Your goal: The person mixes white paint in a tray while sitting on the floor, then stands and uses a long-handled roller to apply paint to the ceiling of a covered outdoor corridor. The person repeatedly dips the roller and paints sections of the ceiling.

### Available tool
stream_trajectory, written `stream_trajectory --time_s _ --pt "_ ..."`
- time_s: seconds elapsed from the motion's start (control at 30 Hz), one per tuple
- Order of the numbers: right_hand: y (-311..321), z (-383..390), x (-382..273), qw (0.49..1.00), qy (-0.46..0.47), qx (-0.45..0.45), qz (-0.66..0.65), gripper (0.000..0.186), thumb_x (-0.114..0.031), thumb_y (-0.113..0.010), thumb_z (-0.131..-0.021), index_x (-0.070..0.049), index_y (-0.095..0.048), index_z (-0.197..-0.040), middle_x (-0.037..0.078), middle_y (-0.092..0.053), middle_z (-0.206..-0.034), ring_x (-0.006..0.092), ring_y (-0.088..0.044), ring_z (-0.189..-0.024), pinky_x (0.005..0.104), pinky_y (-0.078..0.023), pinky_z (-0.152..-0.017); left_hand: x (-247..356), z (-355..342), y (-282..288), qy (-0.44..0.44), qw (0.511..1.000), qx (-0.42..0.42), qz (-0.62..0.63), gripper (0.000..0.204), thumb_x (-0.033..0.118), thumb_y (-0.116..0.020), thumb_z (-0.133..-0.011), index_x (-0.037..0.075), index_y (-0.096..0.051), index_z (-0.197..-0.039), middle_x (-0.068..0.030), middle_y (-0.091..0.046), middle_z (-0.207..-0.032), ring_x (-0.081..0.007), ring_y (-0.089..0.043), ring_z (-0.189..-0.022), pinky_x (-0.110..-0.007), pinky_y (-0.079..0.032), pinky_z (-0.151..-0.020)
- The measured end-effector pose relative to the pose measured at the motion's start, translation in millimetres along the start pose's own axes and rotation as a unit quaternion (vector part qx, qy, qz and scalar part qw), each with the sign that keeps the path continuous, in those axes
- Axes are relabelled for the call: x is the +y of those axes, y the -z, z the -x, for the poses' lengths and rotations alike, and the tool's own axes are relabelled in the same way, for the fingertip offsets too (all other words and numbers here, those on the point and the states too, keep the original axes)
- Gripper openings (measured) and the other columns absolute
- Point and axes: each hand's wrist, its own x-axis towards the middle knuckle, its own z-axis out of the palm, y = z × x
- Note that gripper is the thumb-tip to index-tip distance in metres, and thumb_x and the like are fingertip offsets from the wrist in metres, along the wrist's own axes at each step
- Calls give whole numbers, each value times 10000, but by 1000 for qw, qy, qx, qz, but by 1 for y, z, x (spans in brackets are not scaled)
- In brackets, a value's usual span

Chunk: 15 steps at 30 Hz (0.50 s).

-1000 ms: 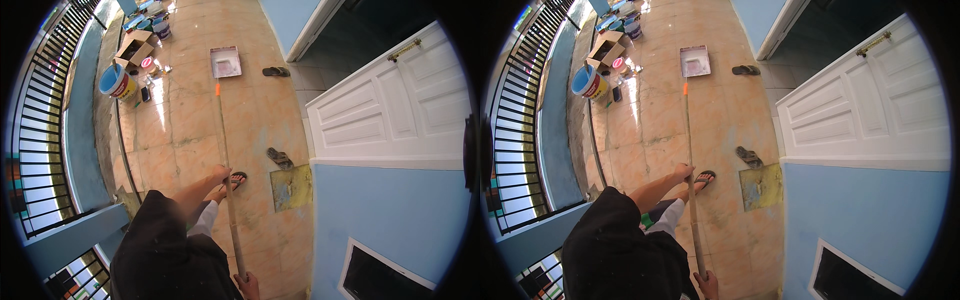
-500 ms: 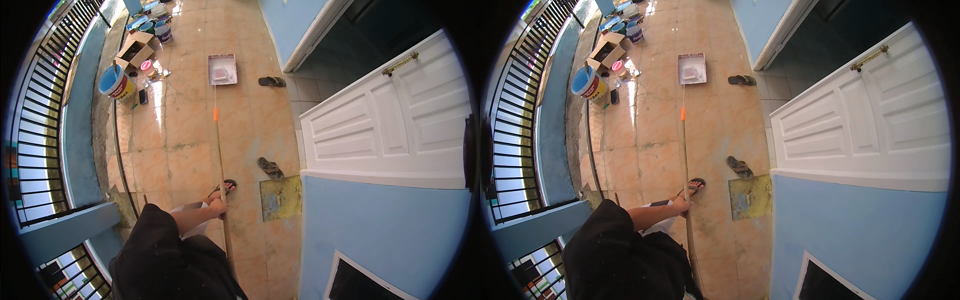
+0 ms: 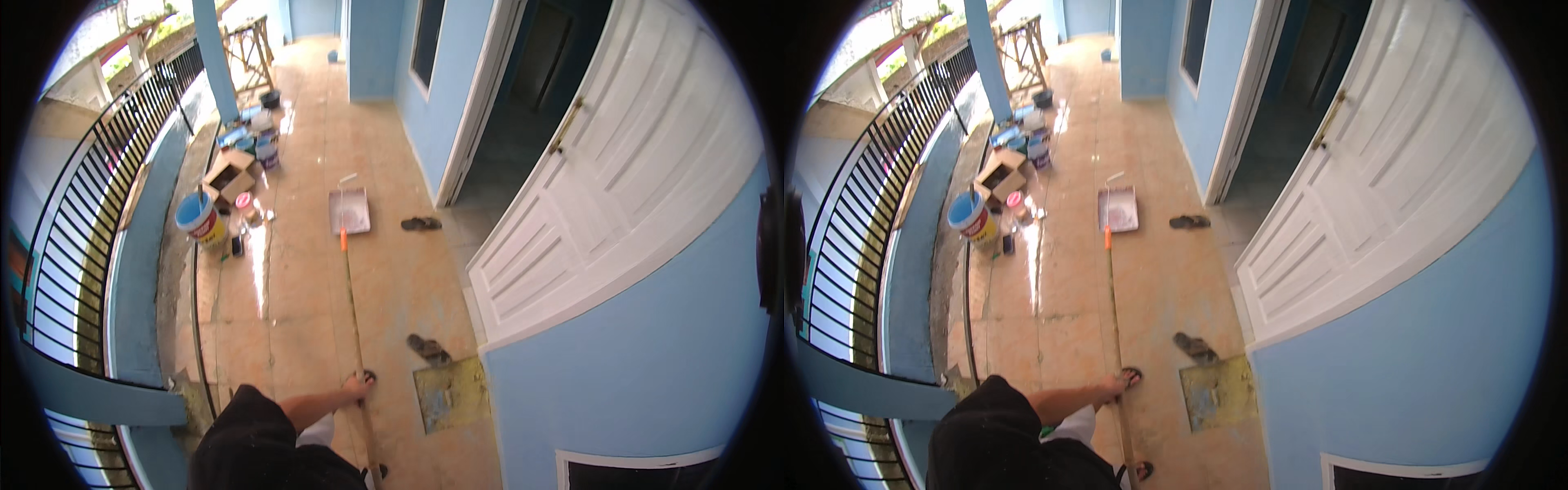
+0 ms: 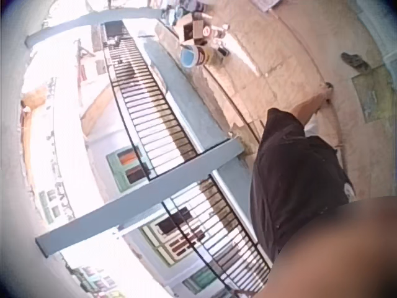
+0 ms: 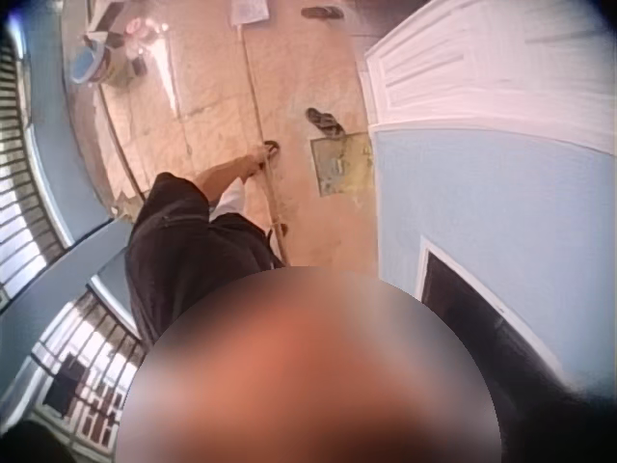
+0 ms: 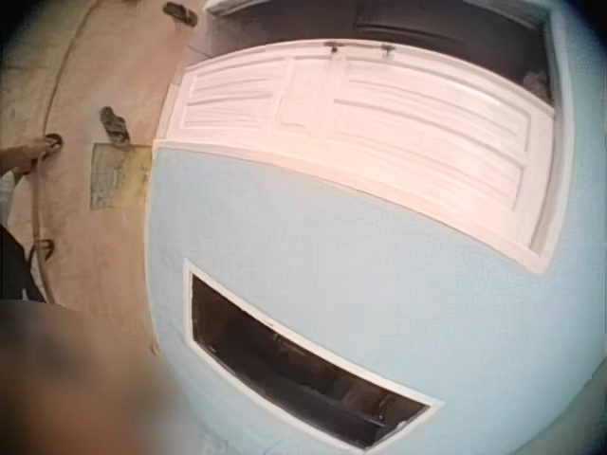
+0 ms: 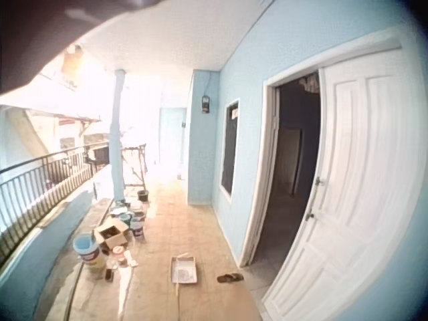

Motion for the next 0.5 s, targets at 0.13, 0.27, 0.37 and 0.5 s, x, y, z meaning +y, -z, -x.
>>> stream_trajectory --time_s 0.13,0.27,0.37,0.5 --pt "33 -45 -41 990 132 8 -56 303 -279 -756 -899 -3 -630 -893 61 -580 -690 158 -551 -627 360 -437 -567 59 81 -13 -91 990 -8 107 572 386 -693 -960 62 -488 -1384 -129 -682 -1179 -221 -683 -1020 -369 -591 -837" --pt "92 -1 -46 974 213 14 -80 310 -288 -752 -902 -1 -634 -892 64 -583 -690 159 -552 -629 362 -440 -570 96 177 -26 -185 969 -13 166 495 344 -685 -973 42 -505 -1322 -126 -681 -1055 -220 -686 -900 -368 -595 -756" --pt "134 56 -37 965 247 18 -86 315 -294 -750 -904 0 -638 -892 66 -586 -690 160 -553 -630 364 -442 -572 105 254 -30 -264 941 -18 210 439 312 -678 -983 26 -518 -1275 -123 -681 -962 -219 -688 -811 -367 -598 -694" --pt "171 118 -32 957 274 19 -94 323 -303 -747 -906 1 -642 -891 69 -589 -691 160 -555 -631 365 -445 -575 147 367 -11 -394 889 1 234 367 269 -670 -996 5 -535 -1213 -119 -681 -838 -217 -691 -692 -367 -602 -613"
